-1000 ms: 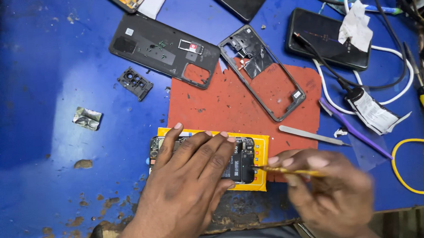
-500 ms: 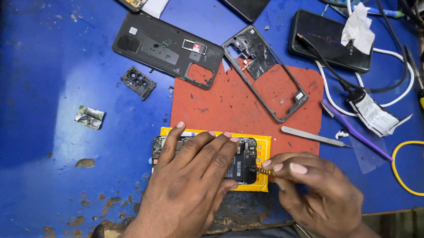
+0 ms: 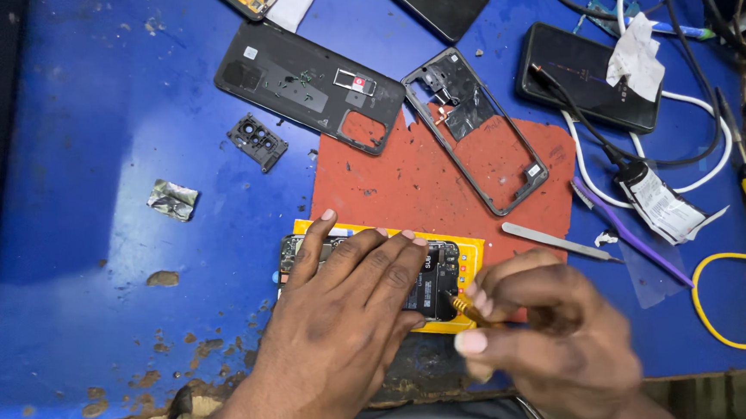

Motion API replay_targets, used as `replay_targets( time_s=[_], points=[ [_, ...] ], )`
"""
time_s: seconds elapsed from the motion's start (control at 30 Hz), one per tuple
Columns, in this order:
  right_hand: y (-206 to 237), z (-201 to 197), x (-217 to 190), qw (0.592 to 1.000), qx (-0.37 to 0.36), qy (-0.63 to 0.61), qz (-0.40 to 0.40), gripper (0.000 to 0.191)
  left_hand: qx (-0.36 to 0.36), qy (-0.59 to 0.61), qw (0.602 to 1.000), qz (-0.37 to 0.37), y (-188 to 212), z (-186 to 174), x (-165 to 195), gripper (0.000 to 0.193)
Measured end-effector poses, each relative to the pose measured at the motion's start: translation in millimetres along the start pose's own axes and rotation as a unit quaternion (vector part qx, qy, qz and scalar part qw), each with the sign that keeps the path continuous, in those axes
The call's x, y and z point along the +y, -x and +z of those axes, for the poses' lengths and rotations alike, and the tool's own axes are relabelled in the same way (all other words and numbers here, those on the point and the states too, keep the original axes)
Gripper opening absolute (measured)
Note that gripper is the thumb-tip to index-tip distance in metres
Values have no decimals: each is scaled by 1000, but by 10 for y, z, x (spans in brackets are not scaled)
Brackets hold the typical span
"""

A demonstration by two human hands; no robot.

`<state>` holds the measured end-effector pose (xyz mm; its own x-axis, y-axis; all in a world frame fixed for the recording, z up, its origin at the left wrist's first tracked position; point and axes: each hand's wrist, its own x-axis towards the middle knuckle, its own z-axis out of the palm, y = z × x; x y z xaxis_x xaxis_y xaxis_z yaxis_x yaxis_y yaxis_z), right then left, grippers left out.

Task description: The person reassembles a smartphone by connecting internal ribbon cables, installing the battery, and securing the back cover. They then test the device by powering it on and briefly interacting with the touchscreen.

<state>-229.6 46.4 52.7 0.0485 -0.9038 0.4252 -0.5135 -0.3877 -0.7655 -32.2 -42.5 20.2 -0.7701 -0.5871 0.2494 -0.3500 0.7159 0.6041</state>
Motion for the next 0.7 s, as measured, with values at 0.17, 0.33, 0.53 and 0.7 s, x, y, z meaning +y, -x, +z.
replay_targets(
  time_s=[0.17,0.33,0.53,0.7],
  points=[
    [5,-88,71,997,-58,16,57,34,4,7,1000,-1,13,5,3,63],
    [144,43,115,977,-89,187,-56,21,7,-11,1000,2,9,-2,6,57],
    [321,117,156,921,-259,187,-223,19,6,-13,1000,7,8,-8,1,55],
    [357,192,146,903,-302,182,-245,20,-12,-7,1000,9,-19,-49,-12,54]
  ],
)
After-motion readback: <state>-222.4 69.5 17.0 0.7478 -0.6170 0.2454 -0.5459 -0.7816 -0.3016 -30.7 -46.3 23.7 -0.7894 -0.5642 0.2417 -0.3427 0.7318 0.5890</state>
